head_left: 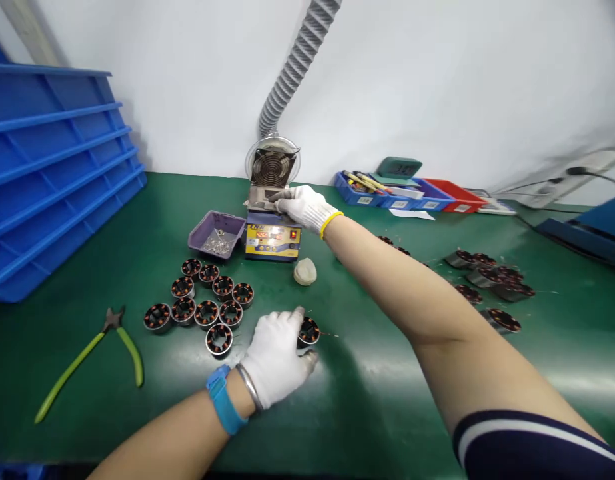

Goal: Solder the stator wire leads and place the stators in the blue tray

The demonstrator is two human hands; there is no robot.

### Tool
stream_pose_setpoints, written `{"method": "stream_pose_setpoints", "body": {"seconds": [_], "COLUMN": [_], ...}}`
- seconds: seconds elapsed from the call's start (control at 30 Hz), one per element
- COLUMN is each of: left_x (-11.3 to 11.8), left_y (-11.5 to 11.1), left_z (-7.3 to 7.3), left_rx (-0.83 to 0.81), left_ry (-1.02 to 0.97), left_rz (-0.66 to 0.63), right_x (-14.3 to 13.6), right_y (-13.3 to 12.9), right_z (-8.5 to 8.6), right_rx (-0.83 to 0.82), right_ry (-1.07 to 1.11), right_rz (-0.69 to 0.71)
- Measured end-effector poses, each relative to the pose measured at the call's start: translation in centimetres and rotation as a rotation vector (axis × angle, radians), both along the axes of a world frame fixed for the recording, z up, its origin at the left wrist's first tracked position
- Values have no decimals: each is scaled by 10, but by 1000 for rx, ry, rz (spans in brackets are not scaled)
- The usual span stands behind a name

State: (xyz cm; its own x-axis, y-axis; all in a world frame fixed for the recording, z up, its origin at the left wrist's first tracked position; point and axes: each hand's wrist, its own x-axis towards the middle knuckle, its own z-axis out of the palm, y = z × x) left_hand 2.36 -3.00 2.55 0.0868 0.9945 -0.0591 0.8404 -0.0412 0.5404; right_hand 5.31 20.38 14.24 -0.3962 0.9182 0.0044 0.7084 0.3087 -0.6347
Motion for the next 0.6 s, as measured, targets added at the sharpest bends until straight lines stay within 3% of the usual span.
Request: {"method": "stream_pose_setpoints", "body": {"seconds": [0.13,0.2,0.27,0.37,0.47,0.6], "left_x": [-1,-1,-2,-3,-5,-5], "left_y": [0,0,0,2,7,12], "left_z": [2,2,1,-5,-12,-16], "left_rx": [11,2,-4,24,73,81], "left_ry": [-5,-6,-12,-48,-101,-124], "left_rz": [-12,-9,-1,9,-14,-9], "right_x": [-23,-34,-40,-33,-6,37], "right_y": [-35,-50,-58,-52,-36,-17], "right_z": [-14,-24,-31,-31,-23,-24], "right_rx": [329,468,531,537,561,615], "right_ry": [-228,-420,-527,-461,-359,-424], "right_rz": [304,364,367,314,240,193]}}
